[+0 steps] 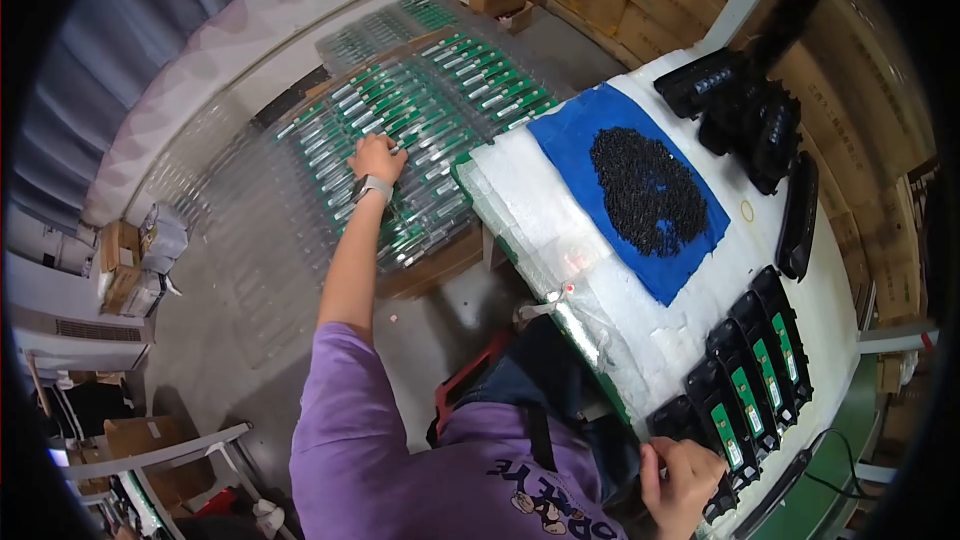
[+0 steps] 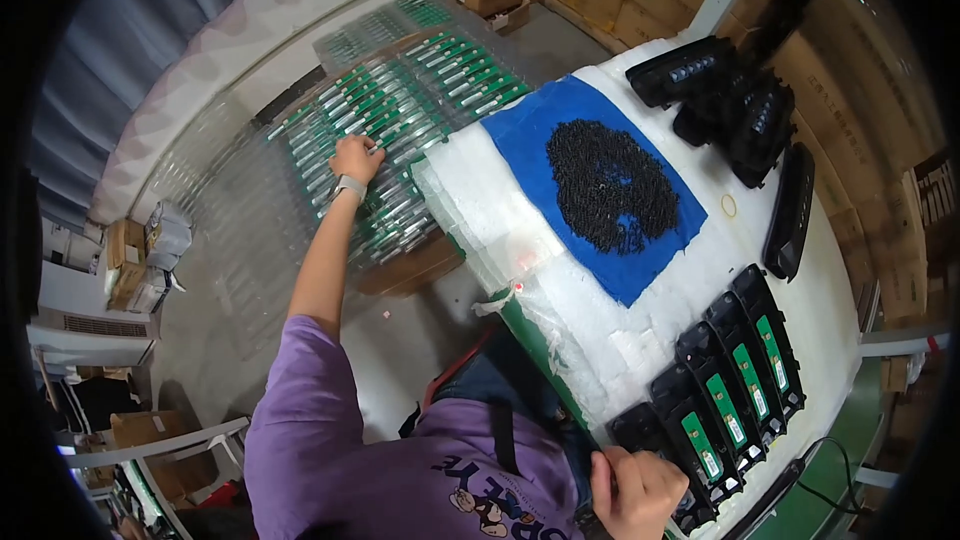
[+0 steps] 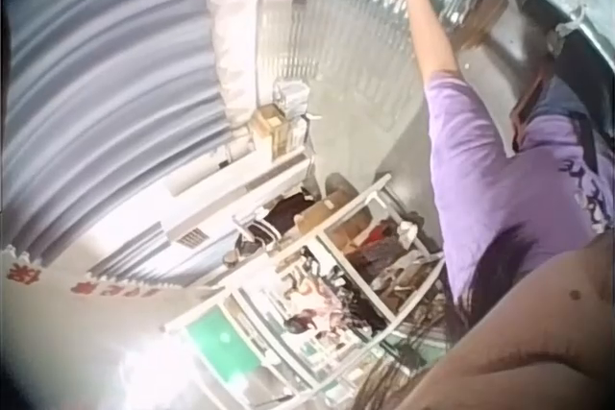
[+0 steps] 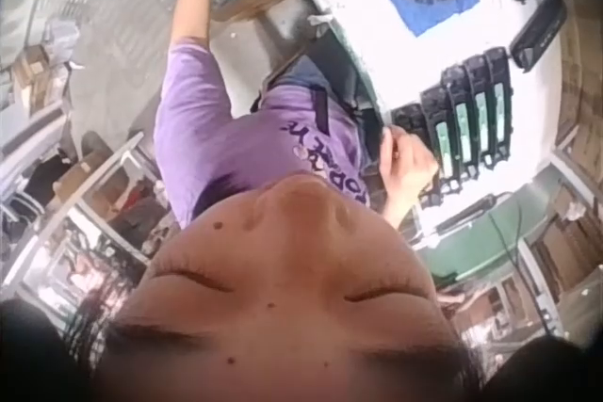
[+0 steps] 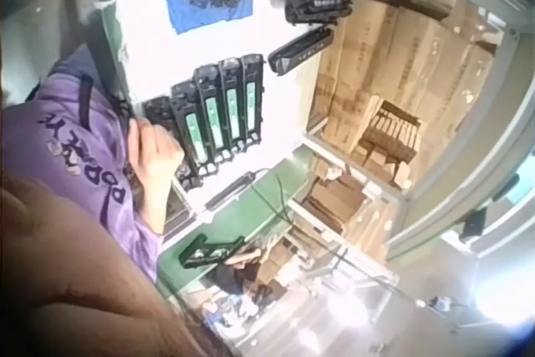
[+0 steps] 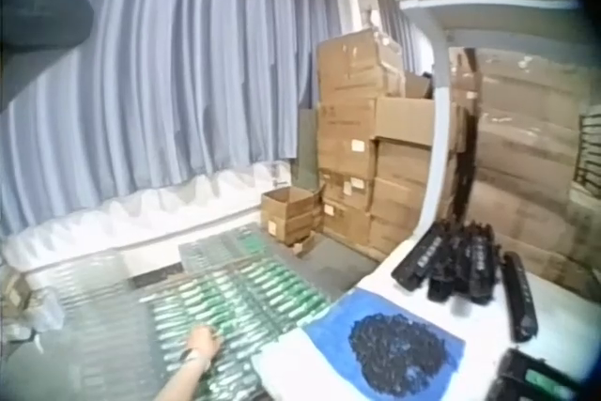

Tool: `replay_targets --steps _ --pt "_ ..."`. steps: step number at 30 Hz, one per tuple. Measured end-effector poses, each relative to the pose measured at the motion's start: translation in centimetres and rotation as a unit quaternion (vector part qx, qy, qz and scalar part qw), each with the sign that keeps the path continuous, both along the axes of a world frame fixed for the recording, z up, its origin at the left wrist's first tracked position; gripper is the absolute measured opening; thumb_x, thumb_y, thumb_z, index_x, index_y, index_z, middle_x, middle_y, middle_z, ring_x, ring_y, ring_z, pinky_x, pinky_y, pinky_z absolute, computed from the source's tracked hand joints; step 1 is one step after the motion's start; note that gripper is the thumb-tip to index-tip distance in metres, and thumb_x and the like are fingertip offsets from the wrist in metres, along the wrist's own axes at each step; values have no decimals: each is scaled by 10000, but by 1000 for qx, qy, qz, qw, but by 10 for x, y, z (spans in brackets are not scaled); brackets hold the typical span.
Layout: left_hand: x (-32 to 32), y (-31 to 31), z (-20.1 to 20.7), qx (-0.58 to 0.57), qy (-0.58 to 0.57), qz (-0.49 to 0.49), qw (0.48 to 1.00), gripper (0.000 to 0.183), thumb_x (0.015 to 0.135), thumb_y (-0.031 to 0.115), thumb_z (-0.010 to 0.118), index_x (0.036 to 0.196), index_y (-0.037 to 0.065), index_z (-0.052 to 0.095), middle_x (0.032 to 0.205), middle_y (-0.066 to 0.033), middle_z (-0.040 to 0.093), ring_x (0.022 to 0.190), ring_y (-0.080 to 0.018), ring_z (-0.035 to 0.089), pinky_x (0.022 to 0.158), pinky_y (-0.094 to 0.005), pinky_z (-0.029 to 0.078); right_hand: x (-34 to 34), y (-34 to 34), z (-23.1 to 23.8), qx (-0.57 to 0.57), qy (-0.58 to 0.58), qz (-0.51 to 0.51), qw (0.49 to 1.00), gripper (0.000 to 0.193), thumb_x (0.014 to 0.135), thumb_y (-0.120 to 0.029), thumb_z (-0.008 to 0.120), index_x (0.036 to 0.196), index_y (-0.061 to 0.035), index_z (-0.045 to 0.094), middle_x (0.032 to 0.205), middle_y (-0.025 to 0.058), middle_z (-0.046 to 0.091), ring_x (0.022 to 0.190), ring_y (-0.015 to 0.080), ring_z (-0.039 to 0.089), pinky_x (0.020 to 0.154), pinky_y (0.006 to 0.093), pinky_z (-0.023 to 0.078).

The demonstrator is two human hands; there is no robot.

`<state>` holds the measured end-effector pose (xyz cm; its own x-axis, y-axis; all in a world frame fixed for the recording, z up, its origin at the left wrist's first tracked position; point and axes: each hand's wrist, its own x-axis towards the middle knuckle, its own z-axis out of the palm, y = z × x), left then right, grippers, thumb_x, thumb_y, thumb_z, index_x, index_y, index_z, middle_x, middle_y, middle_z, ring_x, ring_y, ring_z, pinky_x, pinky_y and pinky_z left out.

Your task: Assembling printer toner cartridges by attaching circuit boards and securing them with screws using an electric screwdriver.

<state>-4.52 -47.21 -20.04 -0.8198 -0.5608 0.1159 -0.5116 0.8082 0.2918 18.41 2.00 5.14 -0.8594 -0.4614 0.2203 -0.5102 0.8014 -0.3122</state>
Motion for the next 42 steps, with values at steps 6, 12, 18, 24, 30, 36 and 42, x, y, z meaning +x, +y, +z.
replay_targets --steps 6,12,18,24,30,36,42 --pt "-10 7 4 16 58 99 993 241 705 290 723 828 130 592 1001 -72 585 1062 -259 500 887 -539 361 9 -6 -11 7 26 -38 999 110 677 -80 699 716 -59 599 588 46 537 495 229 494 521 320 356" --pt "3 -9 6 105 191 99 971 241 742 253 709 871 95 582 820 -78 669 746 -269 643 722 -454 465 12 -1 -7 -8 67 -14 998 123 658 -74 713 697 -55 598 566 46 511 461 214 475 475 314 344" --pt "58 72 96 372 446 -115 806 244 834 62 638 1034 24 504 877 -59 585 634 -136 619 521 -224 451 14 -11 -15 -187 22 3 982 91 642 -25 693 696 -30 620 586 58 552 485 189 520 477 276 386" --pt "154 204 194 402 434 -295 751 324 823 -45 606 1095 -13 433 947 -102 581 735 -169 632 610 -232 481 -31 -34 -30 -440 -47 35 896 187 712 -12 708 884 6 639 763 60 621 636 117 587 564 235 469" --pt "187 303 221 124 397 -575 704 374 719 -59 701 1032 -30 498 839 -121 639 707 -189 646 649 -257 516 -22 -31 -5 -524 -91 -13 847 282 810 -8 635 1082 41 578 904 33 600 819 73 561 706 173 436" --pt "192 354 213 64 472 -592 650 276 693 -69 706 914 -4 553 780 -172 650 609 -243 644 524 -275 503 -3 -14 -22 -694 -63 -148 701 207 853 -64 601 1037 23 561 820 17 589 721 54 535 644 161 404" --pt "192 381 208 40 493 -621 608 273 670 -82 688 899 -6 563 821 -197 644 589 -271 618 507 -302 508 8 5 -37 -795 -139 -163 567 182 879 -151 600 970 5 578 771 24 594 654 67 526 599 188 412"
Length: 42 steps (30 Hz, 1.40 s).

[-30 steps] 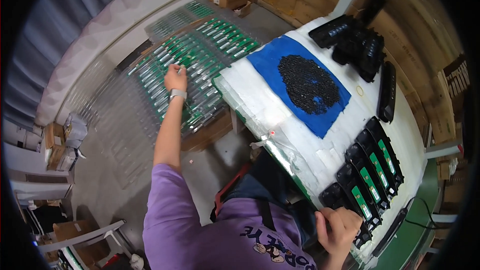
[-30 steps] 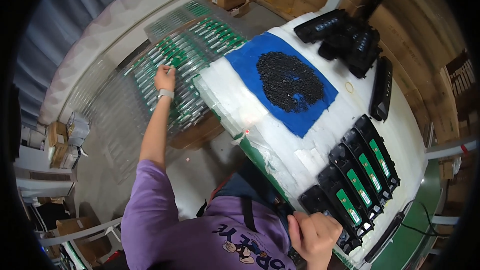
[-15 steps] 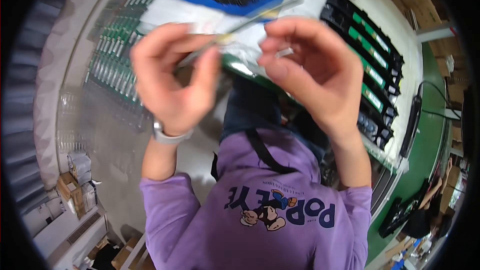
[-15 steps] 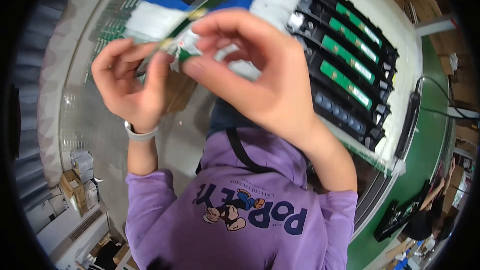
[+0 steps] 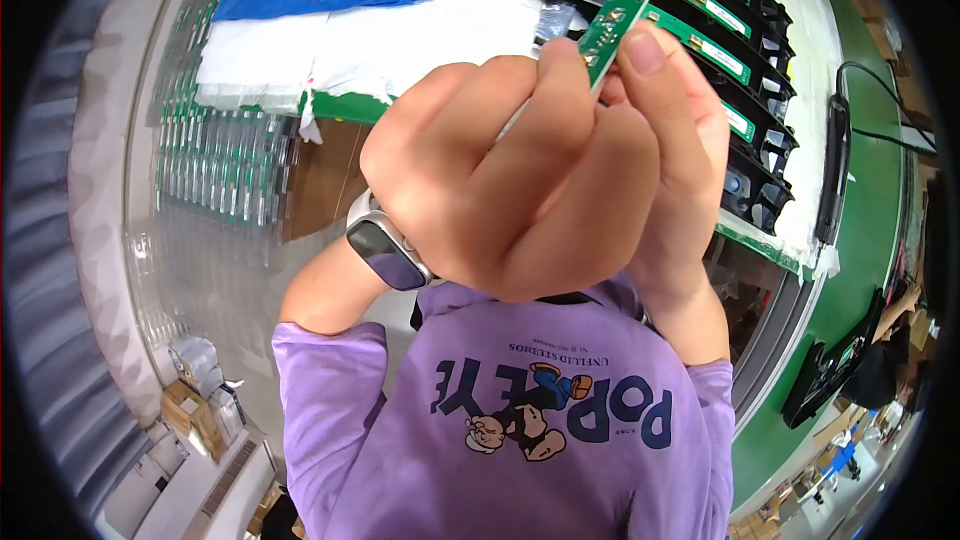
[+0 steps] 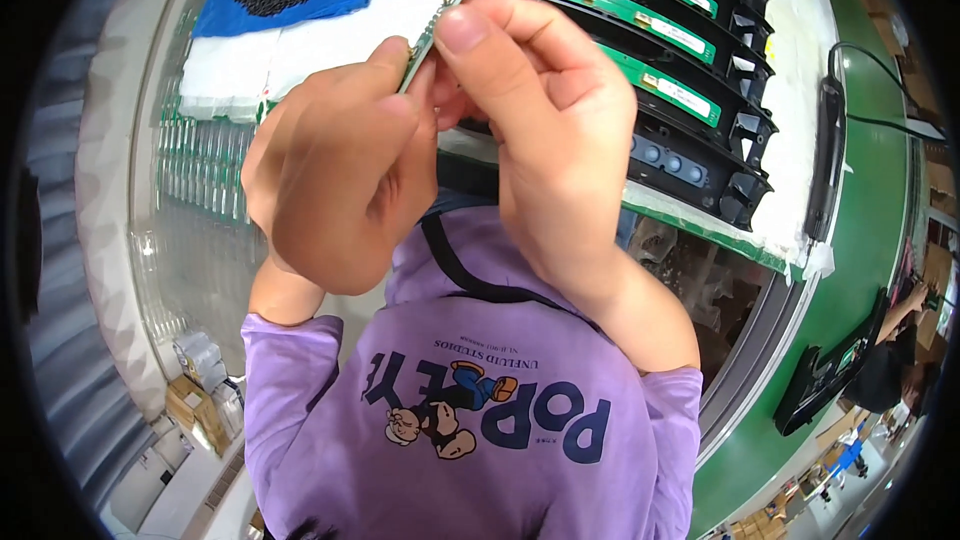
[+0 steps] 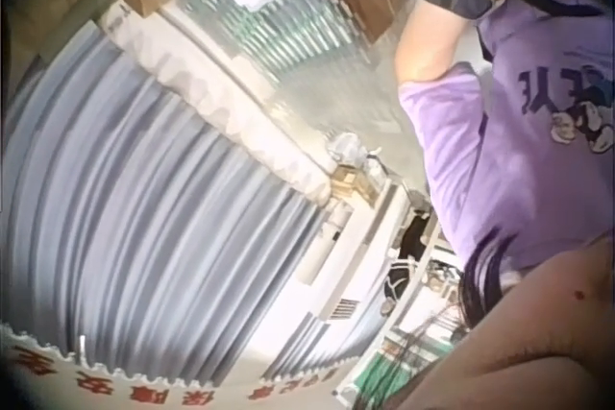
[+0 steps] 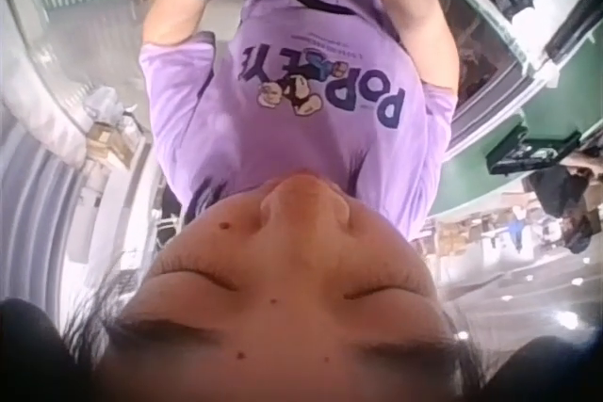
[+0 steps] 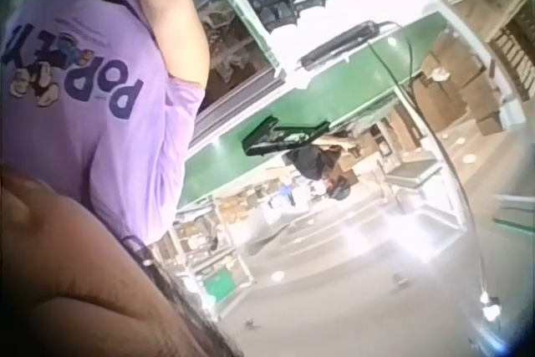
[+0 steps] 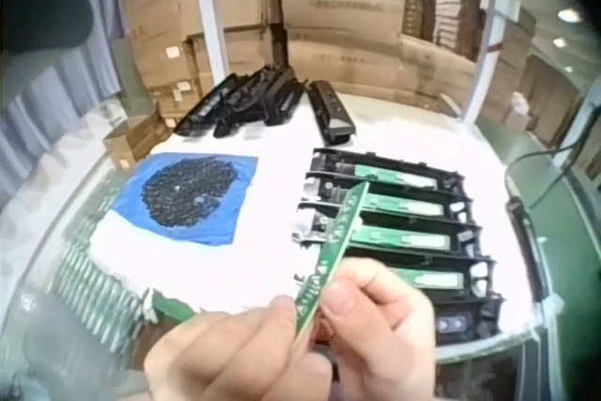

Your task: Assembling printer toner cartridges by attaching circuit boards and securing them with screws using an electric screwdriver.

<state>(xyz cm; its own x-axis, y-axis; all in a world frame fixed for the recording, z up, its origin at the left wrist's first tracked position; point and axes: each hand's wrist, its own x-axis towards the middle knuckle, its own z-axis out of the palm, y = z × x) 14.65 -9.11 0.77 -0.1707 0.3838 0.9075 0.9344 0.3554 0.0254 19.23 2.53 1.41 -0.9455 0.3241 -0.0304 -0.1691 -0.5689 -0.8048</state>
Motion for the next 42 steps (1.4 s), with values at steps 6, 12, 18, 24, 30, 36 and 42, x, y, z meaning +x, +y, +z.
replay_targets --steps 6,12,18,24,30,36,42 --pt "1 13 1 -48 29 -35 998 269 674 -3 629 937 14 573 845 -185 624 620 -233 575 479 -278 467 21 6 -1 -130 -7 9 991 202 894 -153 583 982 29 588 827 57 616 735 106 561 698 231 455" --pt "5 19 6 -88 55 -93 990 307 739 48 657 1008 -63 562 1002 -262 588 723 -301 618 554 -346 540 34 29 4 -154 -12 26 988 214 895 -159 574 975 39 581 839 71 622 770 116 567 730 237 452" --pt "46 -5 -27 -16 -408 -236 881 268 738 178 686 852 -36 572 902 -159 588 747 -310 597 647 -373 471 71 89 1 59 137 -95 984 278 802 -205 624 932 37 585 835 154 583 700 182 538 631 261 437" --pt "60 -22 -65 -283 -628 -251 680 132 778 49 619 908 38 600 828 -106 584 702 -286 582 624 -331 462 115 114 -16 103 105 -95 985 142 706 -54 623 813 36 597 759 141 545 627 178 489 513 258 399" --pt "62 -21 -47 -376 -605 -243 658 269 739 123 678 957 35 546 865 -126 586 796 -309 591 664 -378 475 124 103 -18 181 1 -96 979 273 734 -215 716 730 -3 545 701 84 499 587 147 434 506 262 346" --pt "67 -36 -58 -476 -549 -126 675 253 662 66 651 874 31 517 785 -152 598 680 -314 596 611 -375 479 122 104 -16 258 46 -63 963 182 621 -4 703 763 47 602 790 135 576 666 169 520 579 255 409" --pt "67 -27 -65 -375 -540 -133 742 246 668 101 630 873 21 521 684 -136 587 650 -325 594 589 -400 477 114 101 -14 312 55 -64 946 221 552 110 662 767 74 627 822 133 609 726 171 563 635 248 437"
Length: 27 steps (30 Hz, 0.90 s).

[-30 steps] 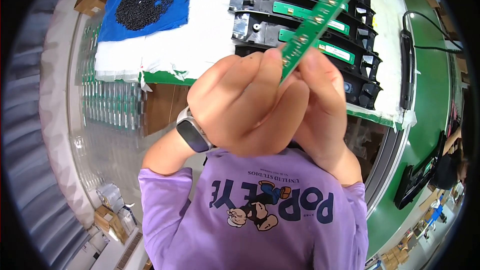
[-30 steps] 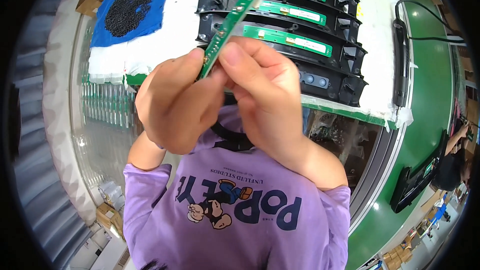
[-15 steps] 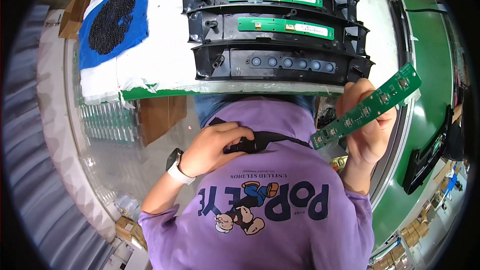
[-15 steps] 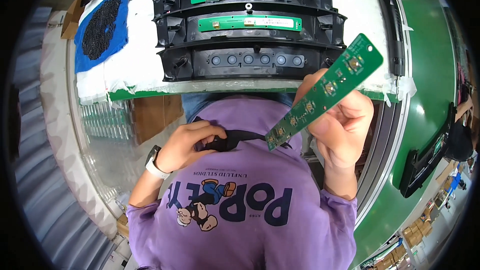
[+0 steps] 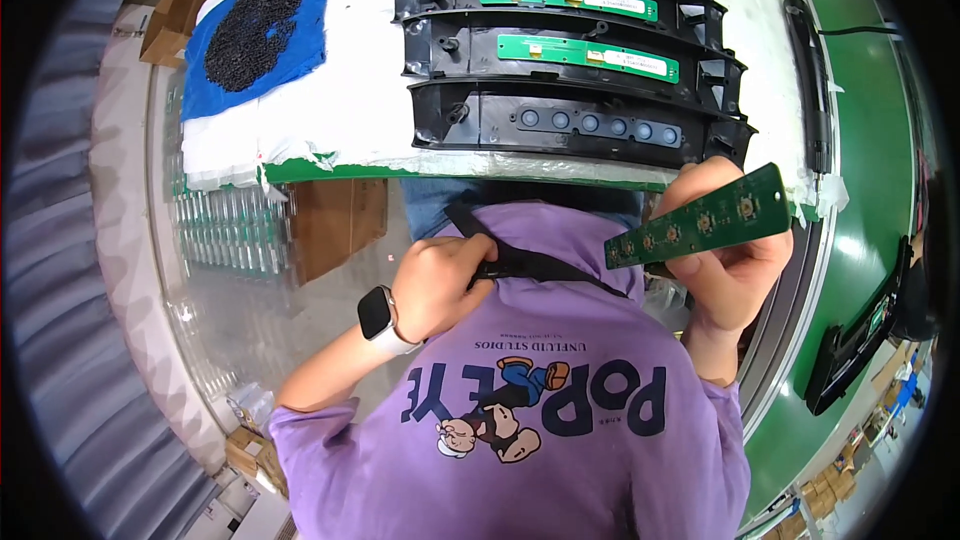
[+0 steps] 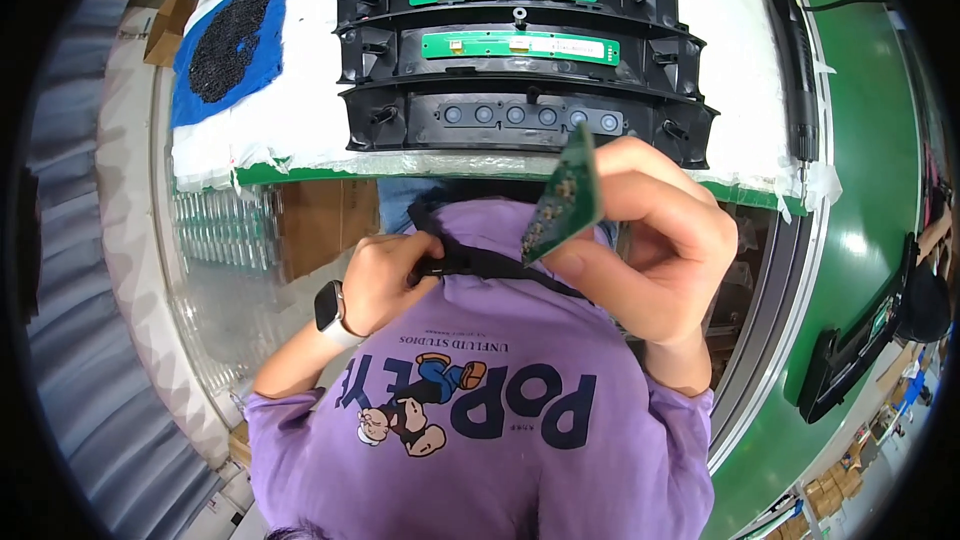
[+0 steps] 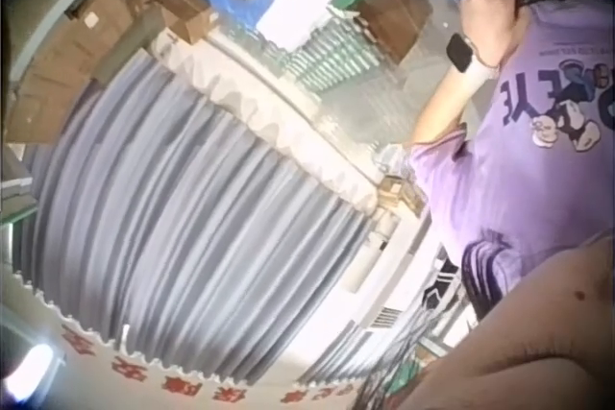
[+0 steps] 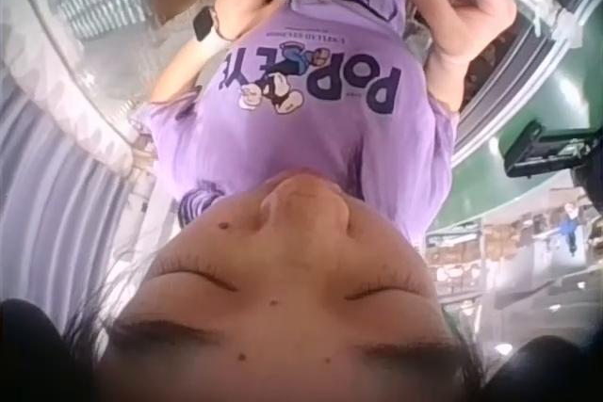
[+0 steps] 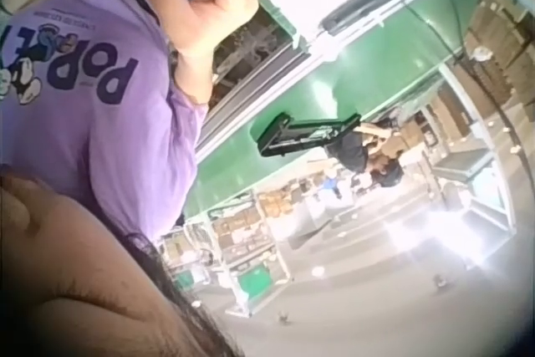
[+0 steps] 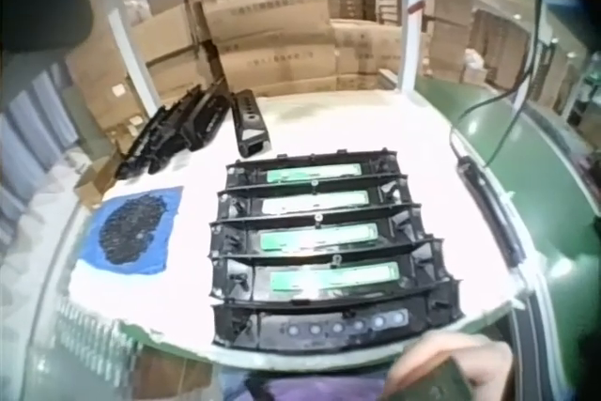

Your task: Assembling printer toner cartridges by attaching circuit boards and securing them with screws using an electric screwdriver.

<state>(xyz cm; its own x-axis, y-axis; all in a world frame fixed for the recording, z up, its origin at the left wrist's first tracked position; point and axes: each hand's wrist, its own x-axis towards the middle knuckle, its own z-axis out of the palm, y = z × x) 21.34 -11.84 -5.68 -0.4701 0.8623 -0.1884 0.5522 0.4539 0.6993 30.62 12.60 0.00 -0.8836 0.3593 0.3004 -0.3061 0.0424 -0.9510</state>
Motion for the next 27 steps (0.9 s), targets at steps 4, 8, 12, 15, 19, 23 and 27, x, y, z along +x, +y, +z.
replay_targets --steps 4,8,12,15,19,23,27 --pt "-1 5 0 56 15 -35 998 260 638 92 677 863 40 558 702 -119 595 622 -294 593 564 -368 474 -7 -2 8 4 12 -19 1000 223 561 106 666 779 68 636 810 134 613 711 179 573 635 252 443" --pt "0 -3 -6 137 61 -77 986 255 627 91 678 833 36 537 698 -106 555 630 -302 573 557 -381 465 -12 11 19 144 -5 -32 989 210 594 100 673 794 42 639 795 112 609 679 157 560 617 236 437" --pt "-12 -5 -10 51 -109 -5 993 234 623 116 694 775 21 543 672 -84 529 606 -250 552 549 -323 443 -13 19 24 155 2 -127 980 178 663 70 680 831 42 629 729 96 584 623 123 523 570 218 412" --pt "-22 -12 -8 33 -247 -41 968 225 658 118 706 784 24 544 648 -65 519 601 -212 545 562 -304 441 -15 24 37 281 -37 -101 954 167 671 67 679 828 42 630 706 82 577 578 107 512 520 210 394" --pt "-36 -7 -4 40 -229 -107 967 216 658 80 724 804 24 575 638 -55 533 598 -189 549 556 -292 437 -23 18 29 464 -35 -47 884 189 639 29 694 802 -22 613 633 38 525 462 165 492 396 267 365" --pt "-48 5 23 161 -235 -85 955 189 650 61 724 795 26 607 655 -50 562 582 -192 555 527 -287 427 -34 11 16 566 -70 -43 820 143 656 -24 655 768 -45 568 606 37 459 457 192 490 395 309 373" --pt "-64 24 42 267 -95 -64 957 141 630 24 707 741 17 619 650 -67 570 563 -204 555 493 -289 433 -45 7 3 623 -114 -34 773 167 676 -67 690 776 -74 556 597 30 401 465 172 490 399 311 371"
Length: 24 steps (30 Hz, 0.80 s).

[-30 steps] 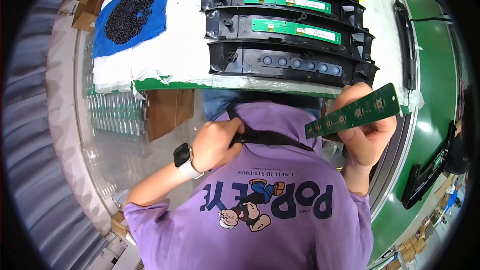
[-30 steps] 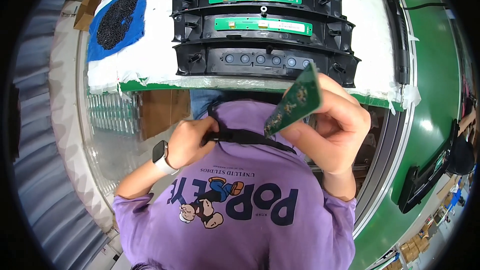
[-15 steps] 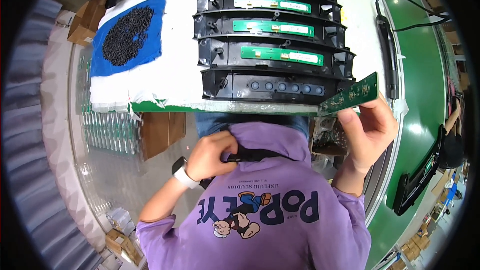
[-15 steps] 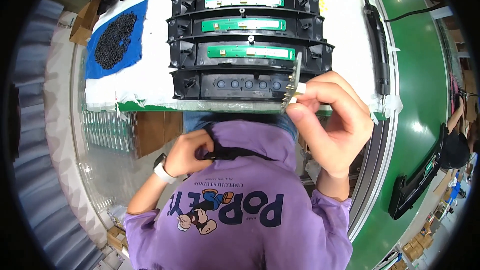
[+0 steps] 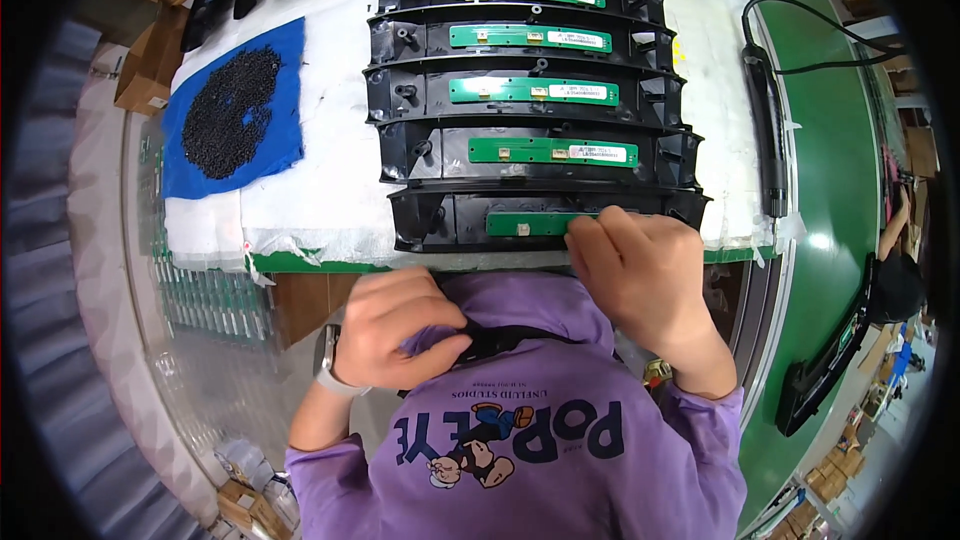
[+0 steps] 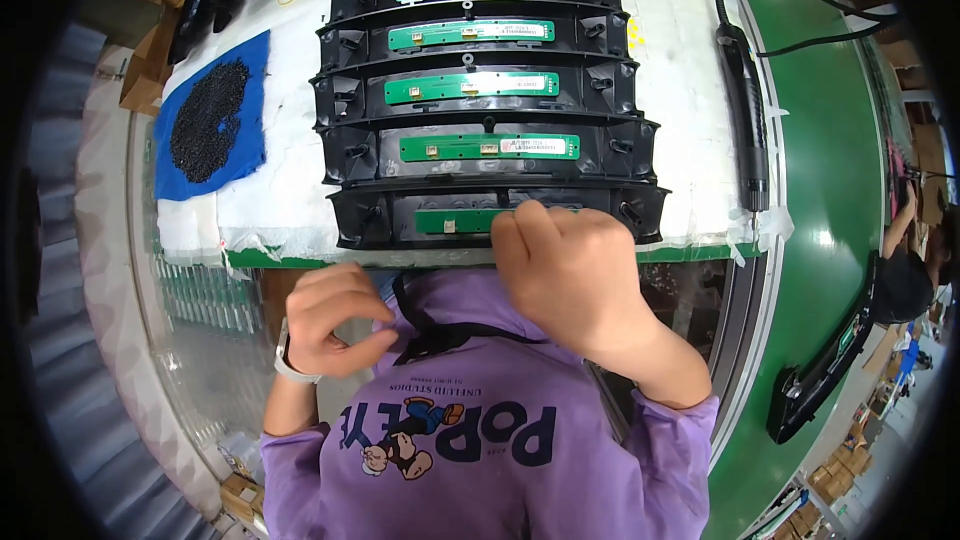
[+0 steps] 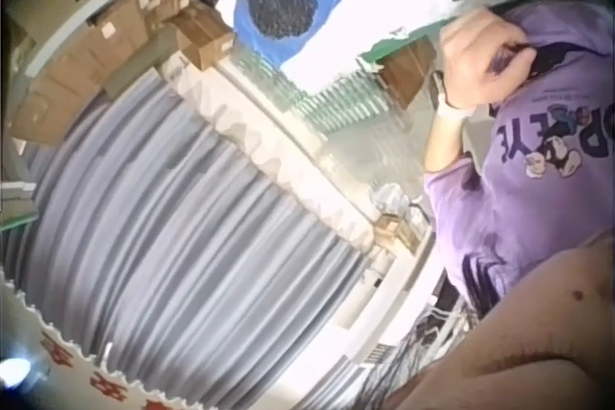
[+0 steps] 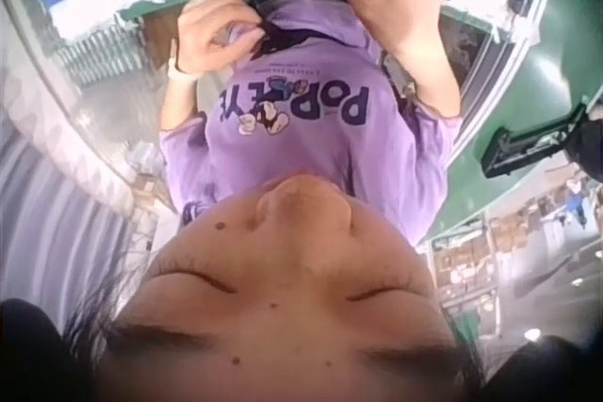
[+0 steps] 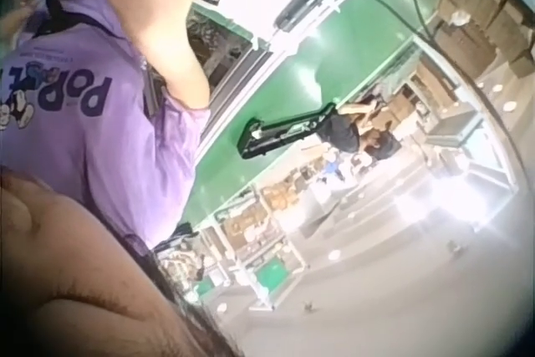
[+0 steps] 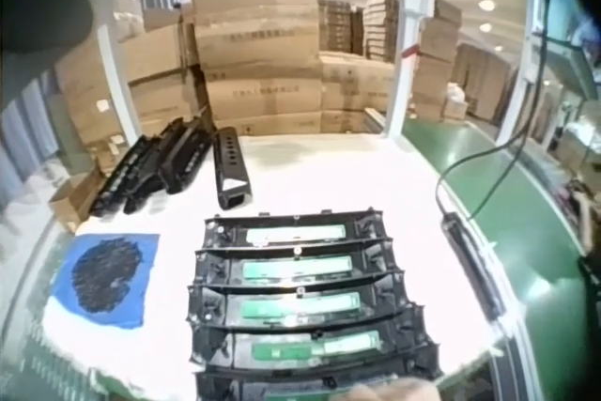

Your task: Assembling printer toner cartridges by attaching circuit boards and securing them with screws using an electric screwdriver.

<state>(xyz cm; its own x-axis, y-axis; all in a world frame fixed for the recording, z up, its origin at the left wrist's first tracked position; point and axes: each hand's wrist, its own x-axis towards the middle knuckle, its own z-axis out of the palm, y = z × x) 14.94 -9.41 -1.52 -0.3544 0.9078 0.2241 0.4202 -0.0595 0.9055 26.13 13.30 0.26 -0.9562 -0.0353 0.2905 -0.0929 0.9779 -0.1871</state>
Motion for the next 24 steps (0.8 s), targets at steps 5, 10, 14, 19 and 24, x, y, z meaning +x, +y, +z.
replay_targets --steps 5,10,14,19,24 --pt "-14 26 2 62 322 130 936 225 589 47 692 801 11 627 791 -98 603 693 -258 588 545 -314 462 -10 -2 6 17 -55 10 998 158 670 -67 685 777 -67 568 607 26 407 486 169 491 420 305 376" --pt "-24 41 -3 37 405 135 904 273 609 58 663 877 25 621 947 -119 613 882 -272 598 698 -356 462 -15 -3 5 29 -36 6 999 106 624 -76 570 644 -89 467 599 20 408 493 147 488 416 290 375" --pt "-37 36 8 25 418 157 894 309 584 34 647 892 27 622 938 -114 612 884 -271 600 659 -357 447 -16 -4 14 6 -24 -24 999 151 670 -117 639 669 -82 492 590 33 421 495 172 503 423 309 387" --pt "-100 3 8 -12 438 354 826 236 659 -56 560 885 -4 604 828 -123 579 777 -296 546 690 -369 431 -7 0 18 -92 -15 -82 992 240 648 -155 768 783 -63 593 594 57 499 487 223 507 428 330 365" --pt "-162 -39 18 -248 456 477 709 221 771 169 669 881 -18 627 862 -149 589 812 -319 548 711 -380 451 -4 9 25 -225 2 -73 972 178 633 -35 753 741 -28 612 547 45 497 427 159 473 404 269 341"
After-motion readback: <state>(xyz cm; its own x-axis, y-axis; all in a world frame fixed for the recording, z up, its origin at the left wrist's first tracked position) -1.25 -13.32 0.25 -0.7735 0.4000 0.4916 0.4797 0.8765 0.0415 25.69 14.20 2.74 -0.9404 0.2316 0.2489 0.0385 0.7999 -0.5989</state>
